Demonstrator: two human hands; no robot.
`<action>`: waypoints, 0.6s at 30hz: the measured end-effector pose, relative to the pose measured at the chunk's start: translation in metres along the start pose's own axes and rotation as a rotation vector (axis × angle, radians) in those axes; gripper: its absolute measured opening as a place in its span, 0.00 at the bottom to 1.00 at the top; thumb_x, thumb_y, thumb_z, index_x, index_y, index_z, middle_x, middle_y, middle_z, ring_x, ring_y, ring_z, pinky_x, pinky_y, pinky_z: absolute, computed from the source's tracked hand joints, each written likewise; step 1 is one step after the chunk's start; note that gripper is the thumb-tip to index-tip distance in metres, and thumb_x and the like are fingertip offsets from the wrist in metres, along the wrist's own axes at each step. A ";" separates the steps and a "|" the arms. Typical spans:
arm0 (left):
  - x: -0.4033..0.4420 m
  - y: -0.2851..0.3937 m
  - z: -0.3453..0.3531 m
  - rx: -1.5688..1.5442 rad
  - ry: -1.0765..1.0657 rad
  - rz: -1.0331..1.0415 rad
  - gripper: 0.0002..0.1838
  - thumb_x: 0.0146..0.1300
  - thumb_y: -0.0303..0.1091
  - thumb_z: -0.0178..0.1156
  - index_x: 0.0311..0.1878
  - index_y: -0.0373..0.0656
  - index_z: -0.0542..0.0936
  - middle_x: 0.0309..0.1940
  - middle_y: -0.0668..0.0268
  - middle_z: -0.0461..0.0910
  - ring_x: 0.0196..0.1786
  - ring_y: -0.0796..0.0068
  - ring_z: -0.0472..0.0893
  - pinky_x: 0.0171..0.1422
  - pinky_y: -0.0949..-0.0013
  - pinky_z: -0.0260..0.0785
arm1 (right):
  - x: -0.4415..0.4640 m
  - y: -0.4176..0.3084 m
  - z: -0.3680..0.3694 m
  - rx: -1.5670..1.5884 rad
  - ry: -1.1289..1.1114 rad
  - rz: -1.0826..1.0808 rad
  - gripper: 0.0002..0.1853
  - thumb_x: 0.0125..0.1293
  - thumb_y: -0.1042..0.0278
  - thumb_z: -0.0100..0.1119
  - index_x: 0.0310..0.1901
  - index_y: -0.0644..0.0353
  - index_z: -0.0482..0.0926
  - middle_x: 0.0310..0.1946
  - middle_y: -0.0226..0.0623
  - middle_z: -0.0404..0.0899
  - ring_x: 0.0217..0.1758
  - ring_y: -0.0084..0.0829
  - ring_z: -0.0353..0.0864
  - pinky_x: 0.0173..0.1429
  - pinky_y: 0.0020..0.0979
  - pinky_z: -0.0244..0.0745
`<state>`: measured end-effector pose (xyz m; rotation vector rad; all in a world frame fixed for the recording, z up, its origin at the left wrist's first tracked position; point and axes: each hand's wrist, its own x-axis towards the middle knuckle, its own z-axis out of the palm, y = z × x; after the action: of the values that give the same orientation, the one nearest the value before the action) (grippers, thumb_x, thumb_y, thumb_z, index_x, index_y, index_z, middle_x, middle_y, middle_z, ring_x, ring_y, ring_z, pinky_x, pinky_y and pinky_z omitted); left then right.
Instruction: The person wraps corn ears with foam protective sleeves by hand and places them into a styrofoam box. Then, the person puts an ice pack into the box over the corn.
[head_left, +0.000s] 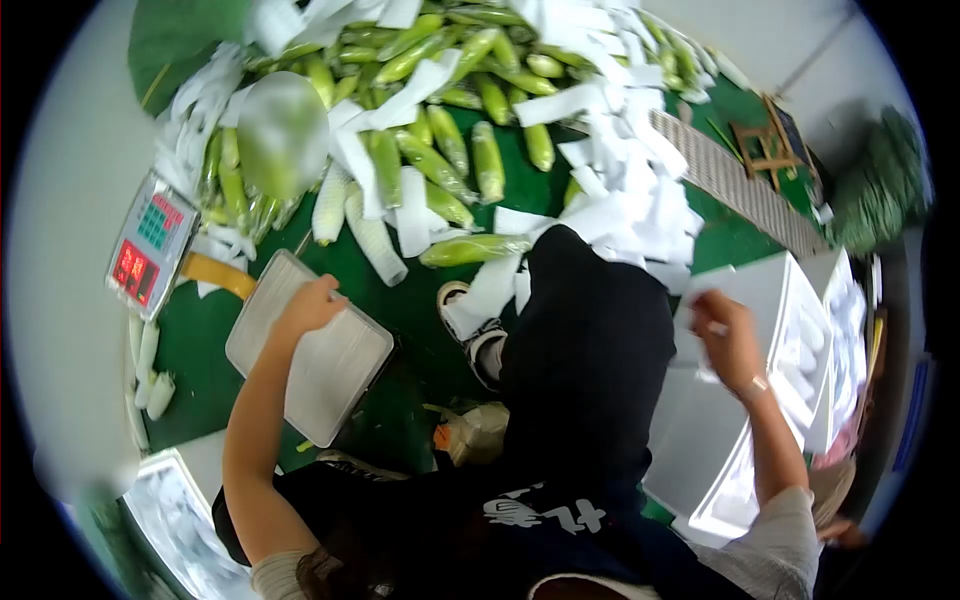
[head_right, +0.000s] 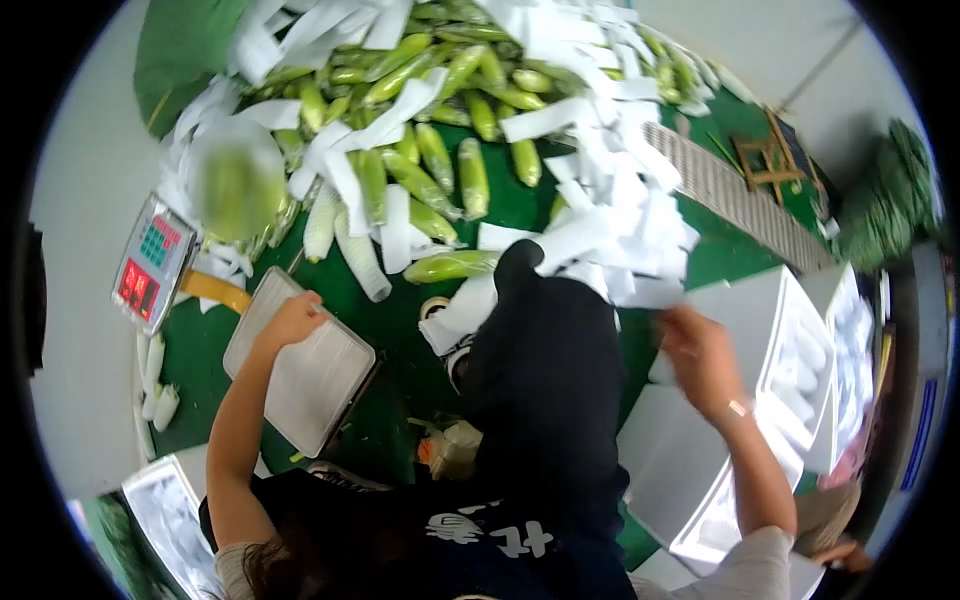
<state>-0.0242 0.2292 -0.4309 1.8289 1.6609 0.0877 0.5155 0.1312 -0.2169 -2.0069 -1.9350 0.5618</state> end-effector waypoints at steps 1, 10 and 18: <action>-0.008 0.001 0.010 -0.016 -0.014 0.031 0.22 0.54 0.43 0.62 0.46 0.35 0.74 0.34 0.50 0.80 0.39 0.51 0.80 0.44 0.58 0.71 | 0.043 0.011 0.042 0.137 -0.153 -0.176 0.11 0.59 0.79 0.50 0.43 0.62 0.74 0.31 0.48 0.78 0.34 0.39 0.78 0.41 0.35 0.72; -0.103 0.015 -0.026 -0.168 0.104 -0.281 0.17 0.58 0.37 0.59 0.46 0.37 0.74 0.33 0.55 0.81 0.35 0.58 0.81 0.42 0.64 0.72 | 0.201 -0.045 0.328 0.123 -0.499 -1.230 0.19 0.55 0.63 0.56 0.49 0.58 0.74 0.44 0.47 0.76 0.48 0.45 0.75 0.53 0.38 0.69; 0.023 0.037 0.033 -0.335 0.395 -0.207 0.18 0.55 0.35 0.60 0.46 0.36 0.72 0.34 0.52 0.77 0.38 0.53 0.78 0.43 0.58 0.71 | 0.301 0.021 0.198 0.075 0.136 -0.217 0.35 0.47 0.74 0.62 0.59 0.66 0.59 0.30 0.52 0.77 0.33 0.49 0.80 0.38 0.42 0.75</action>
<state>0.0272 0.2371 -0.4471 1.4416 1.9537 0.6327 0.4461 0.4192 -0.4231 -1.7152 -1.9847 0.4257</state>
